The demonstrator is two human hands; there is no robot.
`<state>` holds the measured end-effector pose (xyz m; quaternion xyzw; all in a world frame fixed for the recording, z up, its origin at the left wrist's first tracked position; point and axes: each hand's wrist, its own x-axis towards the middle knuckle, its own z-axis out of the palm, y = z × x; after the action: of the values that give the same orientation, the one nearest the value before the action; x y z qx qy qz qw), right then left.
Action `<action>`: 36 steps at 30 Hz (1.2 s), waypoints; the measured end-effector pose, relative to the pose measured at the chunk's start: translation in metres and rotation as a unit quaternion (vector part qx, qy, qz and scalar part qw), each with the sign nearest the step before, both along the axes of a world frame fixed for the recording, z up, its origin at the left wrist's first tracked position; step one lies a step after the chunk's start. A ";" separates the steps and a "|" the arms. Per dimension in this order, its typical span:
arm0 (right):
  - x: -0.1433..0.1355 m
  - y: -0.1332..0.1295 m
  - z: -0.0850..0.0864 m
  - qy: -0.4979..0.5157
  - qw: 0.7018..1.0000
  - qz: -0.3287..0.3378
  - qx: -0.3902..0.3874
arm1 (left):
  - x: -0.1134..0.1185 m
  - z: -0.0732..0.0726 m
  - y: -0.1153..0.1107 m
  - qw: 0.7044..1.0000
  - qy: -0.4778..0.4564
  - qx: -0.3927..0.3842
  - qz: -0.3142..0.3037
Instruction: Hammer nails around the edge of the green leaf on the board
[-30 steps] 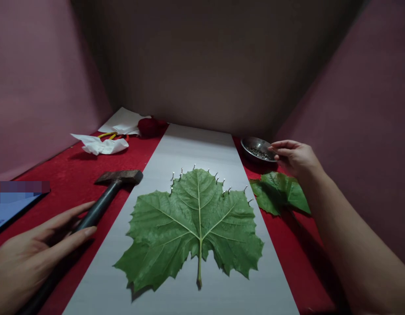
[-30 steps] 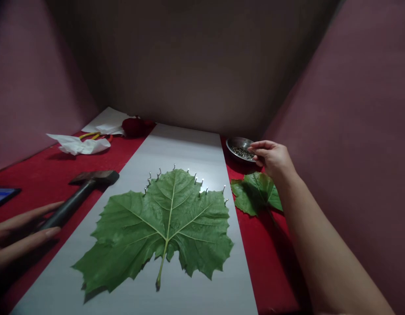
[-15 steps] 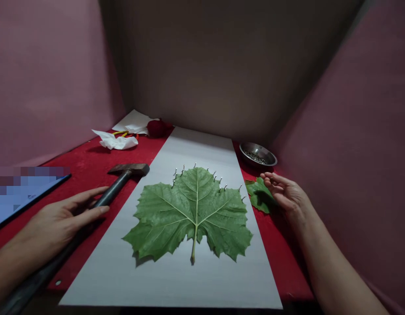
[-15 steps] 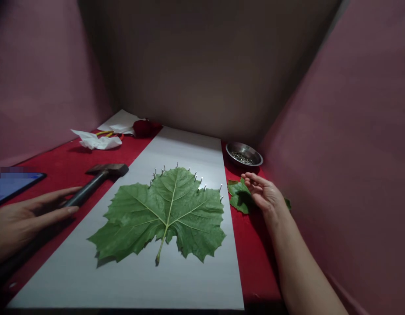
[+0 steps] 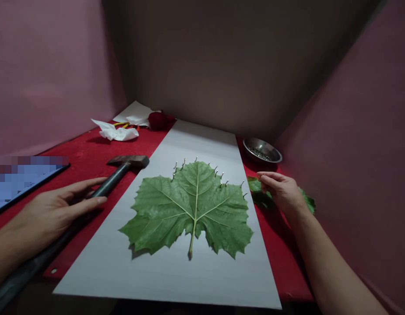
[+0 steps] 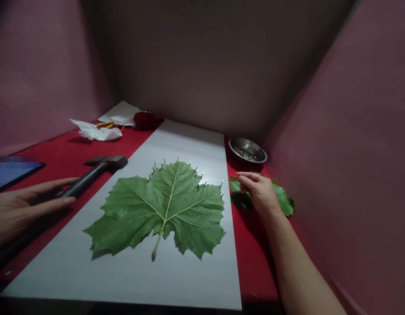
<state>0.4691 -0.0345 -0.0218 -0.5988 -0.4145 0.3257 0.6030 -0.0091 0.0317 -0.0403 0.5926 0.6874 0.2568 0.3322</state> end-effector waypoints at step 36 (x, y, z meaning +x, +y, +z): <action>-0.028 -0.003 -0.003 -0.186 0.977 0.104 -0.010 | 0.009 0.012 -0.004 1.000 0.015 0.005 -0.004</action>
<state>0.4411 -0.0376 -0.0249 -0.6085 -0.5759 0.2741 0.4721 -0.0003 0.0280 -0.0279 0.6011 0.6886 0.2500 0.3195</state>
